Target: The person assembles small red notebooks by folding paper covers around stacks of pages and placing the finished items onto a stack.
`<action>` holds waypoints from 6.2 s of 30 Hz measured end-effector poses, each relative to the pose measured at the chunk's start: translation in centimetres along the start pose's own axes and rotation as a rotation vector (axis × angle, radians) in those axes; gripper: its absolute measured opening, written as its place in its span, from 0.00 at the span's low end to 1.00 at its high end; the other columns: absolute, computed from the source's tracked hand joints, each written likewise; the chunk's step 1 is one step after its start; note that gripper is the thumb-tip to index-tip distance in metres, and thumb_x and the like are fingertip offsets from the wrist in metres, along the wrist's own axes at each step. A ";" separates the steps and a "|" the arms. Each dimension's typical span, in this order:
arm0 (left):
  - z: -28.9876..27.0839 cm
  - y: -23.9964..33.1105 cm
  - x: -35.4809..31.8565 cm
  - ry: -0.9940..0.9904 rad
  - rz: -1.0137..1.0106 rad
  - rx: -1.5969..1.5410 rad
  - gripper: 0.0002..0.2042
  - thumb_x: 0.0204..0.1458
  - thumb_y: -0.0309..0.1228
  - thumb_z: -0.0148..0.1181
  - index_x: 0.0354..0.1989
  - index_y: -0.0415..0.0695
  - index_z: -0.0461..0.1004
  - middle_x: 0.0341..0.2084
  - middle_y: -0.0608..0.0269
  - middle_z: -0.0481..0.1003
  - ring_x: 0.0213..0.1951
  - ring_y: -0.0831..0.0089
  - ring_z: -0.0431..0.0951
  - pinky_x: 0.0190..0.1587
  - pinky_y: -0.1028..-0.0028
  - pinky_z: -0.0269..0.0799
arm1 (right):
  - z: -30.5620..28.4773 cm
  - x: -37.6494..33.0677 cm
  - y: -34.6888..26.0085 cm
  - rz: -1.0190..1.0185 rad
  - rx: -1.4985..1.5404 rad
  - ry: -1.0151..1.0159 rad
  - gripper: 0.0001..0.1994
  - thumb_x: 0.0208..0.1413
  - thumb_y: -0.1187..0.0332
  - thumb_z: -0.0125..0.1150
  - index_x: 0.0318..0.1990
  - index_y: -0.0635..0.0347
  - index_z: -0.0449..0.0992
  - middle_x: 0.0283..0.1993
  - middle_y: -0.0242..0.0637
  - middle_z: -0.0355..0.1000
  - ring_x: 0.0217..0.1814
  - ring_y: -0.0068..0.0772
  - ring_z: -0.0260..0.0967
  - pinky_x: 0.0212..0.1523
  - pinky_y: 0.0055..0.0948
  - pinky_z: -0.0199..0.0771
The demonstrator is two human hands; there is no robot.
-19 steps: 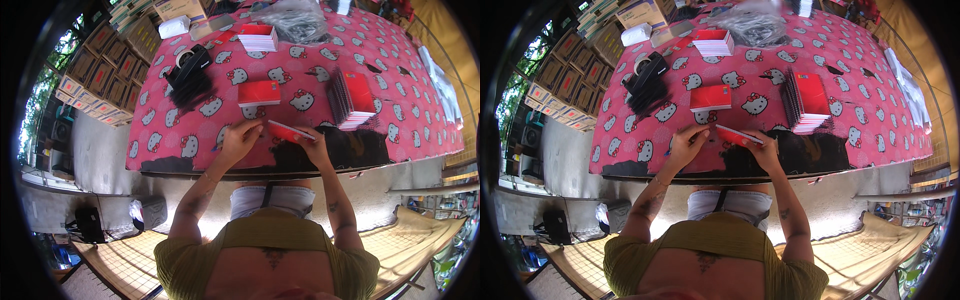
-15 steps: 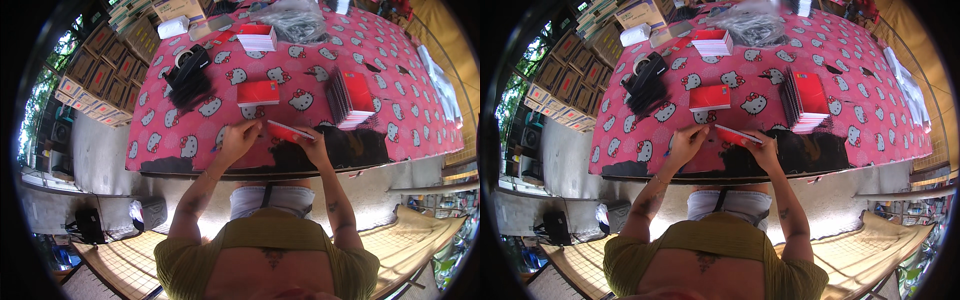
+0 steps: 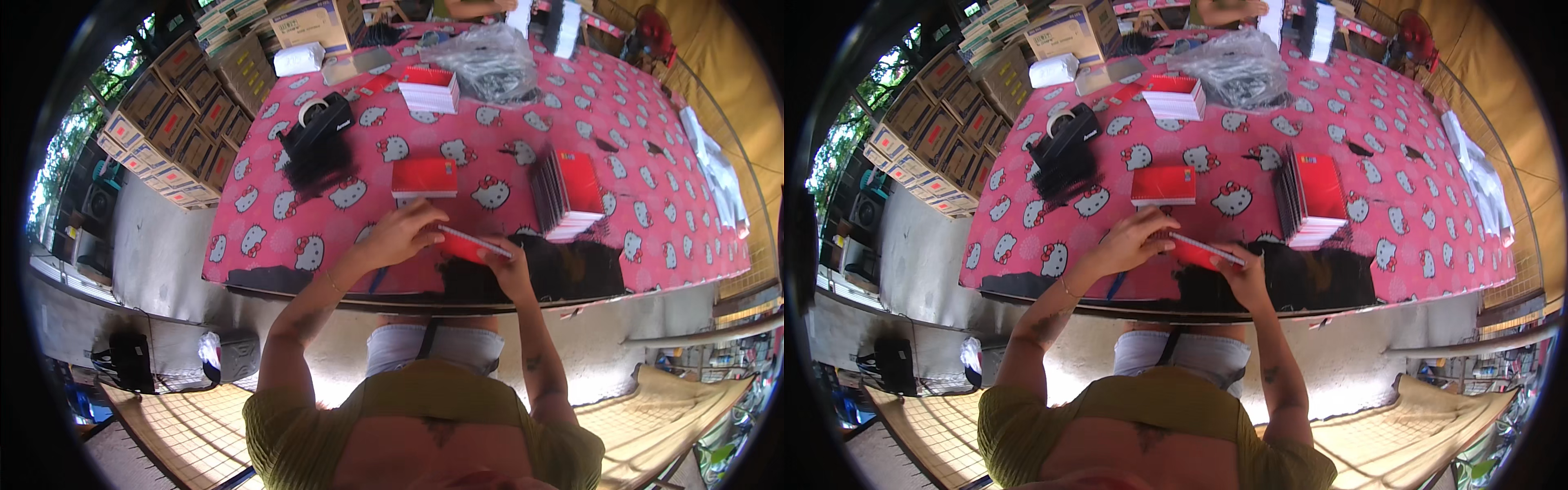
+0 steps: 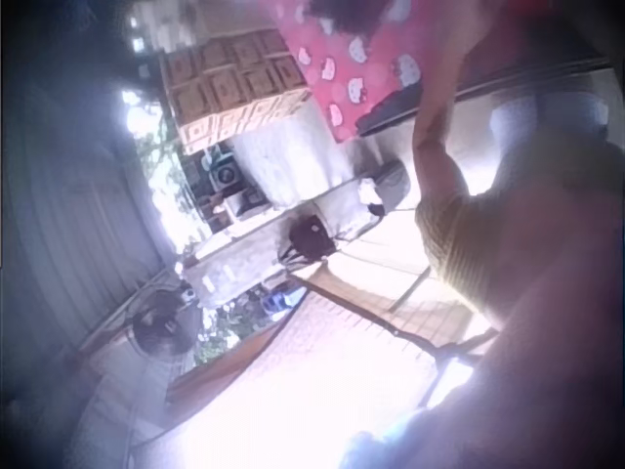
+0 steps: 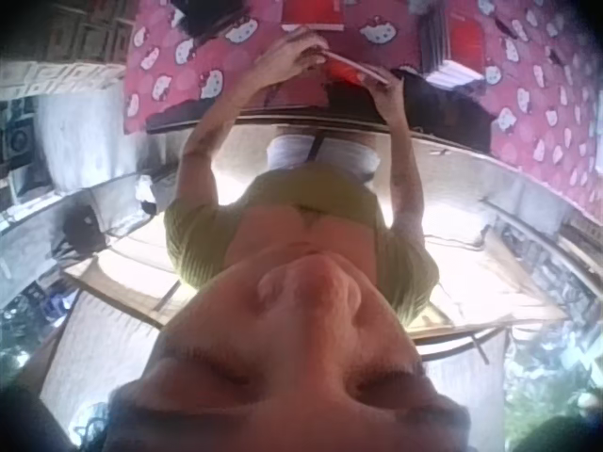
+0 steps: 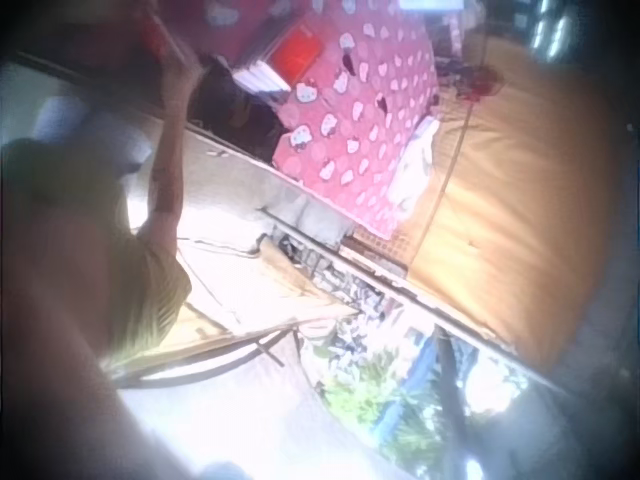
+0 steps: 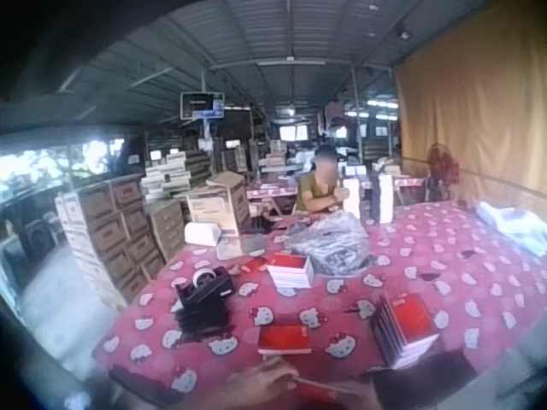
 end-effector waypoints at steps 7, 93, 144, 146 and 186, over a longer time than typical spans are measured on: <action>-0.9 1.5 0.8 -0.085 -0.057 -0.005 0.11 0.58 0.40 0.60 0.40 0.46 0.77 0.34 0.59 0.72 0.35 0.56 0.77 0.38 0.59 0.72 | 0.2 -0.1 -2.4 -0.007 -0.001 -0.029 0.10 0.58 0.73 0.65 0.47 0.65 0.78 0.39 0.33 0.77 0.42 0.19 0.72 0.46 0.22 0.71; 4.9 3.9 -1.7 0.074 0.127 0.550 0.26 0.56 0.49 0.59 0.55 0.41 0.71 0.62 0.47 0.65 0.66 0.52 0.61 0.67 0.44 0.49 | 3.7 -0.6 0.6 0.089 -0.064 -0.119 0.13 0.58 0.74 0.63 0.50 0.65 0.79 0.37 0.33 0.80 0.40 0.18 0.73 0.42 0.23 0.73; 5.7 4.7 -1.4 0.163 0.066 0.274 0.09 0.53 0.32 0.63 0.41 0.47 0.77 0.35 0.64 0.77 0.42 0.64 0.77 0.60 0.52 0.61 | -0.5 1.0 -4.4 -0.191 -0.271 -0.087 0.08 0.43 0.78 0.67 0.28 0.64 0.72 0.27 0.40 0.72 0.28 0.36 0.75 0.31 0.29 0.75; 5.3 6.1 -1.2 0.152 0.073 0.326 0.09 0.53 0.30 0.61 0.42 0.46 0.77 0.35 0.61 0.77 0.38 0.60 0.77 0.52 0.56 0.69 | 0.2 0.7 -4.5 -0.230 -0.398 0.096 0.08 0.43 0.77 0.67 0.28 0.63 0.70 0.26 0.39 0.71 0.26 0.38 0.74 0.29 0.30 0.73; 18.6 7.7 21.2 0.390 -0.948 -0.789 0.49 0.50 0.49 0.60 0.71 0.29 0.41 0.71 0.37 0.44 0.74 0.50 0.42 0.72 0.55 0.43 | -19.9 12.0 -4.2 0.454 0.043 0.069 0.36 0.63 0.52 0.58 0.72 0.63 0.55 0.67 0.43 0.64 0.65 0.32 0.65 0.64 0.30 0.65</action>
Point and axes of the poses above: each hand's wrist, its own x-axis towards the middle knuckle, its own z-axis out of the palm, y = z × x, the point moved 3 cm from there along x, towards the middle knuckle
